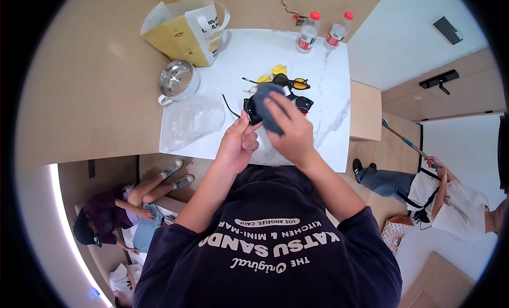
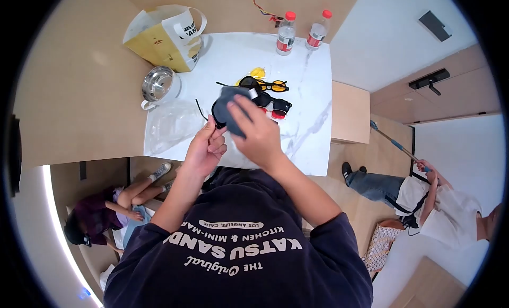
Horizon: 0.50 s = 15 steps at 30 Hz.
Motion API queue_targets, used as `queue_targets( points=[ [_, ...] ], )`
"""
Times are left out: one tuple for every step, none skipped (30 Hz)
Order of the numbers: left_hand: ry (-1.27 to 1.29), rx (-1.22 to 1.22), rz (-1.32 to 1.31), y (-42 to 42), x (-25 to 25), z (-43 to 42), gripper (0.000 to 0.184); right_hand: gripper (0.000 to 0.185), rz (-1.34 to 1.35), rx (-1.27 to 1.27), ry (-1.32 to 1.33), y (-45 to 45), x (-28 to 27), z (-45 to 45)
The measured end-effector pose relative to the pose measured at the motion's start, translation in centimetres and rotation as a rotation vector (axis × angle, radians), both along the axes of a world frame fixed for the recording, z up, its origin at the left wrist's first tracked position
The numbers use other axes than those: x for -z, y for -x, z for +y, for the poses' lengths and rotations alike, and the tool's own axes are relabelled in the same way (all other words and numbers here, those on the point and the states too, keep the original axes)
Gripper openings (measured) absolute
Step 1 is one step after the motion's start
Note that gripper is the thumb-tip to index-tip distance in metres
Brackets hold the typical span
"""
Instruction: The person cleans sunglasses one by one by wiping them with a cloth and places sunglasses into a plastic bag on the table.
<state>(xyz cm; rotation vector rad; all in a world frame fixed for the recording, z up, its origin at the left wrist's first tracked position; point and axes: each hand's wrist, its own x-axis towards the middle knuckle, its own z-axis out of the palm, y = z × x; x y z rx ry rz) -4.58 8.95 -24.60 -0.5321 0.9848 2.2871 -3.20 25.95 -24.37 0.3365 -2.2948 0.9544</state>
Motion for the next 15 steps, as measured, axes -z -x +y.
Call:
queue_targets(
  points=[
    [0.000, 0.006, 0.029, -0.2, -0.6, 0.1, 0.031, 0.058, -0.020, -0.066, -0.018, -0.7, -0.4, -0.5],
    [0.025, 0.001, 0.016, -0.2, 0.0, -0.1, 0.031, 0.058, -0.040, -0.131, -0.038, -1.4, -0.7, -1.0],
    [0.046, -0.003, 0.005, -0.1, 0.8, -0.2, 0.031, 0.061, -0.068, -0.190, -0.070, -1.8, -0.7, -1.2],
    [0.066, -0.009, -0.005, 0.0, 1.4, -0.4, 0.031, 0.062, -0.069, -0.146, -0.038, -1.6, -0.3, -1.0],
    [-0.020, 0.028, 0.039, 0.0, 1.8, -0.8, 0.033, 0.063, -0.071, -0.105, -0.005, -1.3, 0.5, -0.7],
    [-0.023, 0.034, 0.036, 0.1, 1.7, -0.7, 0.033, 0.064, -0.073, -0.066, 0.030, -0.9, 1.2, -0.3],
    [-0.022, 0.038, 0.032, 0.2, 1.4, -0.7, 0.034, 0.065, -0.132, -0.010, 0.088, -0.7, 1.6, 0.2],
    [-0.021, 0.043, 0.028, 0.2, 0.9, -0.8, 0.035, 0.063, -0.138, 0.043, 0.092, -0.5, 2.1, 0.8],
    [-0.005, 0.030, 0.021, 0.1, -0.1, -0.6, 0.037, 0.061, -0.146, 0.058, 0.153, -0.4, 2.4, 1.6],
    [0.002, 0.033, 0.033, 0.0, -0.3, -0.8, 0.037, 0.059, -0.154, 0.073, 0.212, -0.4, 2.7, 2.6],
    [0.007, 0.035, 0.045, 0.0, -0.4, -0.8, 0.037, 0.056, -0.159, 0.116, 0.252, -0.5, 3.3, 3.6],
    [0.011, 0.038, 0.058, -0.1, -0.4, -0.8, 0.038, 0.053, -0.163, 0.159, 0.292, -0.6, 4.1, 4.7],
    [0.006, 0.037, 0.072, -0.2, -0.2, -0.9, 0.038, 0.049, -0.196, 0.227, 0.320, -0.8, 4.7, 5.7],
    [0.000, 0.038, 0.086, -0.2, 0.0, -1.0, 0.039, 0.049, -0.224, 0.297, 0.315, -1.2, 5.3, 6.7],
    [-0.006, 0.042, 0.102, -0.2, 0.3, -1.0, 0.039, 0.049, -0.244, 0.379, 0.262, -1.6, 6.2, 7.8]
  ],
)
